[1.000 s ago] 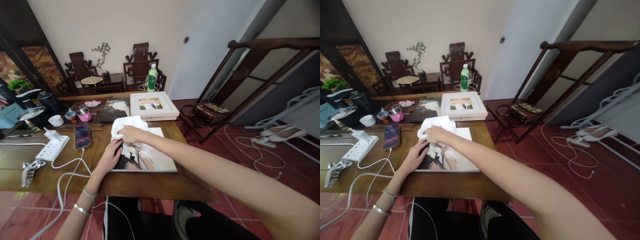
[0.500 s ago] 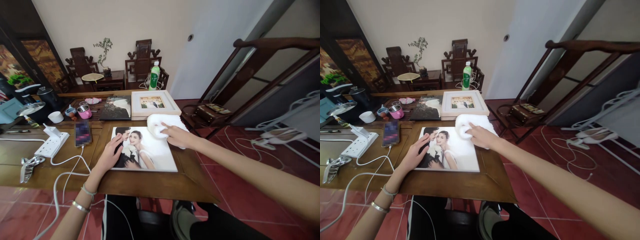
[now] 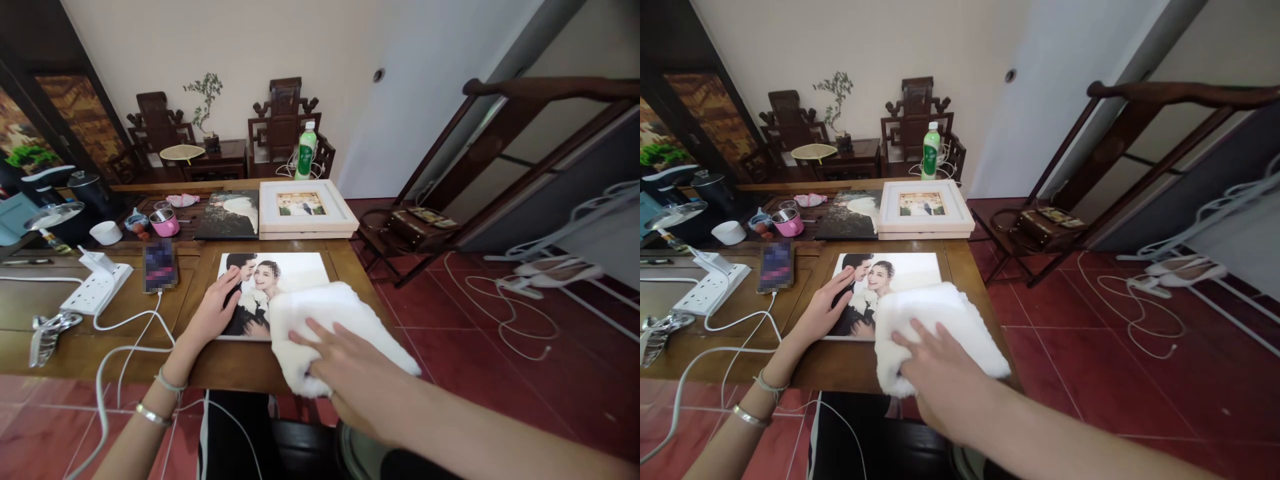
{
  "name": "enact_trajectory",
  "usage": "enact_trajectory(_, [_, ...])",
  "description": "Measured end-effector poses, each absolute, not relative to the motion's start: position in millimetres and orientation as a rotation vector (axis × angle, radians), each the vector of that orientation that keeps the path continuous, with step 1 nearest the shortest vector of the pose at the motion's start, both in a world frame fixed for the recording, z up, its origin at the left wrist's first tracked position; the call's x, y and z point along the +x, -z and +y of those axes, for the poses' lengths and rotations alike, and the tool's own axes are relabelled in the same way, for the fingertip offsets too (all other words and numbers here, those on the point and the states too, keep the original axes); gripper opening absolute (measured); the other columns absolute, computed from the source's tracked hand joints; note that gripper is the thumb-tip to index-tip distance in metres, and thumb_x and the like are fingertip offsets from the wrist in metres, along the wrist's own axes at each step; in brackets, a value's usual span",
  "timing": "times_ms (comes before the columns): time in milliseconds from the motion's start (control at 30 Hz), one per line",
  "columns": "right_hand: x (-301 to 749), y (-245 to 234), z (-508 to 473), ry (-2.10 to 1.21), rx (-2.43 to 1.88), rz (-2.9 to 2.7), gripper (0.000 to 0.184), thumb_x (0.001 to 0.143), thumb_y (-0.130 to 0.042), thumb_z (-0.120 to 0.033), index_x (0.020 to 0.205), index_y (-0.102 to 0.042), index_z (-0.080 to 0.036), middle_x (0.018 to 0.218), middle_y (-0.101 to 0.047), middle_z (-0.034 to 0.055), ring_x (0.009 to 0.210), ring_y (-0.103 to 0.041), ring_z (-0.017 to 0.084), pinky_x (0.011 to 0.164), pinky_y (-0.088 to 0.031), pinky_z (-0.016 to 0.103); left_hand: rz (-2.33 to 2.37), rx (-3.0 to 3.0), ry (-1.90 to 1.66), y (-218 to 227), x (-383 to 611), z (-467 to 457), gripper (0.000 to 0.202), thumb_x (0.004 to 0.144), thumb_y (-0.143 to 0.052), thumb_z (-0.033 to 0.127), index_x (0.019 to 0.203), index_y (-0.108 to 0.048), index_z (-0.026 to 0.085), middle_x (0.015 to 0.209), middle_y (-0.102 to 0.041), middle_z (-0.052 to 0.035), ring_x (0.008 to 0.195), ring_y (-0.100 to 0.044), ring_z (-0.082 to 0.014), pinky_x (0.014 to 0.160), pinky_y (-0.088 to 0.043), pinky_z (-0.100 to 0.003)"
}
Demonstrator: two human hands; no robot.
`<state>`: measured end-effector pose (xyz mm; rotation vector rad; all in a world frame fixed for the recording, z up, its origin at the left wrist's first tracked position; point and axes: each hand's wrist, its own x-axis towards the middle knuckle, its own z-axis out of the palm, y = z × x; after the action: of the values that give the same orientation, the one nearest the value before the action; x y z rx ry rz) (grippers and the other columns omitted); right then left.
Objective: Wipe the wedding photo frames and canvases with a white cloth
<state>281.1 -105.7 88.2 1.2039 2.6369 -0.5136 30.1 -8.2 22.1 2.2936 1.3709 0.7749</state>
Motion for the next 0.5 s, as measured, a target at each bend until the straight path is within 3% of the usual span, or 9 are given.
enact_trajectory(133, [295.7, -91.9, -53.9, 0.460, 1.237, 2.736, 0.054, 0.064, -0.045, 0.000, 0.109, -0.068, -0.017, 0.151, -0.032, 0.0081, 0.141, -0.017, 0.032, 0.108, -0.025, 0.059, 1.372, 2.307, -0.768, -22.6, 29.8, -7.8, 0.045, 0.094, -0.040, 0.032, 0.135, -0.049, 0.015, 0.146, -0.042, -0.0122, 0.138, -0.035, -0.0224, 0.115, -0.026, -0.044])
enact_trajectory(333, [316.3, -74.9, 35.2, 0.319, 1.288, 2.783, 0.056, 0.070, -0.040, 0.001, 0.121, -0.059, -0.009, 0.150, -0.033, 0.0177, 0.141, -0.017, 0.030, 0.108, -0.026, 0.057, 1.366, 2.296, -0.787, -23.1, 29.7, -7.6, 0.045, 0.094, -0.041, 0.033, 0.133, -0.051, 0.015, 0.145, -0.044, -0.0124, 0.137, -0.036, -0.0229, 0.114, -0.027, -0.044])
enact_trajectory(500, [311.6, -70.3, 32.6, 0.315, 1.325, 2.778, 0.057, 0.069, -0.039, 0.003, 0.120, -0.060, -0.011, 0.154, -0.025, 0.0132, 0.143, -0.009, 0.032, 0.104, -0.029, 0.063, 1.376, 2.284, -0.791, -24.1, 30.3, -8.0, 0.044, 0.094, -0.040, 0.032, 0.133, -0.051, 0.016, 0.144, -0.044, -0.0119, 0.136, -0.037, -0.0232, 0.114, -0.028, -0.046])
